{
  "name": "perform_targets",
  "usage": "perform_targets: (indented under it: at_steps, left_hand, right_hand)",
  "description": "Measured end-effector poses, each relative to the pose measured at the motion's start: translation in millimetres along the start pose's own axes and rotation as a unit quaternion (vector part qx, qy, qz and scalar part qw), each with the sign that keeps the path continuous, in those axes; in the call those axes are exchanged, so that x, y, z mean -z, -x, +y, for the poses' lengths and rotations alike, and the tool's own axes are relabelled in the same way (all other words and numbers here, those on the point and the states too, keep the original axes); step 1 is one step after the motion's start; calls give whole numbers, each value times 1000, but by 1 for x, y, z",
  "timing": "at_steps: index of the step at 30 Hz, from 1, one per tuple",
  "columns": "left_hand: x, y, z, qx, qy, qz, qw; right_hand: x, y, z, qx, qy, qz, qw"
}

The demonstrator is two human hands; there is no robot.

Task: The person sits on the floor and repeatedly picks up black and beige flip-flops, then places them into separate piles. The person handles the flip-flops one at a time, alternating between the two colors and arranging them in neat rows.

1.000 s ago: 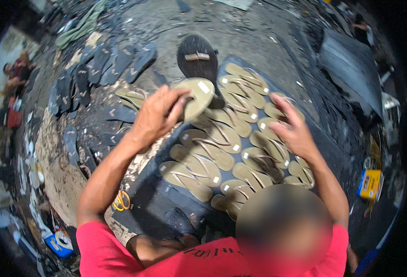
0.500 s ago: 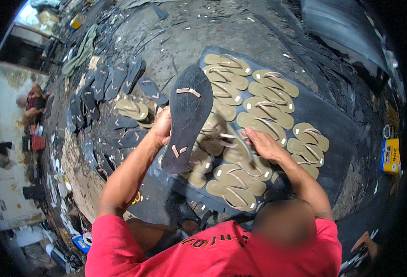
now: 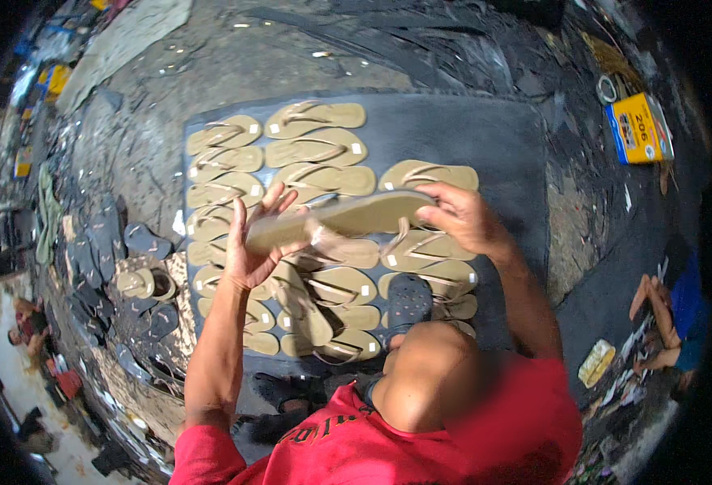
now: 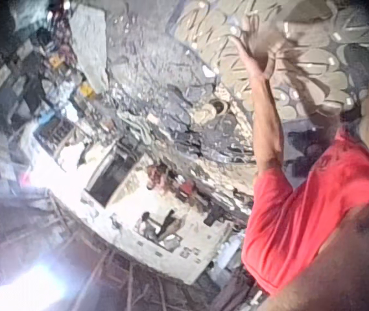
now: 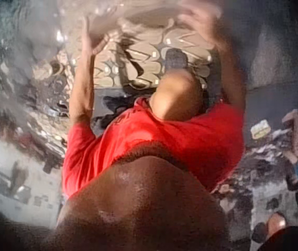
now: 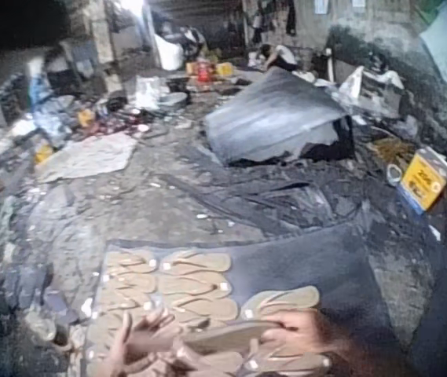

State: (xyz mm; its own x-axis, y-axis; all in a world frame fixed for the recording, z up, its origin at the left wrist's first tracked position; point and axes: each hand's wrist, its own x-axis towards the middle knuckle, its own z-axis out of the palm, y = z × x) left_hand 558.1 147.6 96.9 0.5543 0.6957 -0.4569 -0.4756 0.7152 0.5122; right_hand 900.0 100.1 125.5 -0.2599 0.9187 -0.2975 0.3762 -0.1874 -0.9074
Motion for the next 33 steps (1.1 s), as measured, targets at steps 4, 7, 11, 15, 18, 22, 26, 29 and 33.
perform_targets:
  at_steps: [4, 7, 11, 15, 18, 22, 26, 29, 33]
  left_hand:
    - [-20, -76, -37, -51, -278, 81, 956]
    - [-30, -148, -67, -102, -300, 136, 939]
    - [-18, -215, -89, -105, -337, 195, 915]
    - [4, -238, -99, -73, -488, 225, 840]
    - [17, -242, -103, -90, -556, 232, 793]
    - [26, -246, -105, -89, -588, 217, 774]
    - [25, -252, -102, -119, -681, 176, 701]
    - [18, -260, -101, -42, -699, 209, 683]
    - [6, -249, -112, 17, -797, 139, 588]
  right_hand:
    - [37, 21, 66, -135, -116, 159, 971]
    - [72, 2, 108, -82, -142, 227, 960]
    - [93, -39, 167, -78, -176, 281, 940]
    - [93, -60, 220, -89, -192, 252, 944]
    - [89, -68, 237, -82, -162, 256, 950]
    - [90, -72, 235, -124, -165, 245, 947]
    - [99, -70, 247, -88, 143, 268, 949]
    - [102, -67, 272, -44, 266, 276, 923]
    - [88, -60, 281, 63, 447, 249, 857]
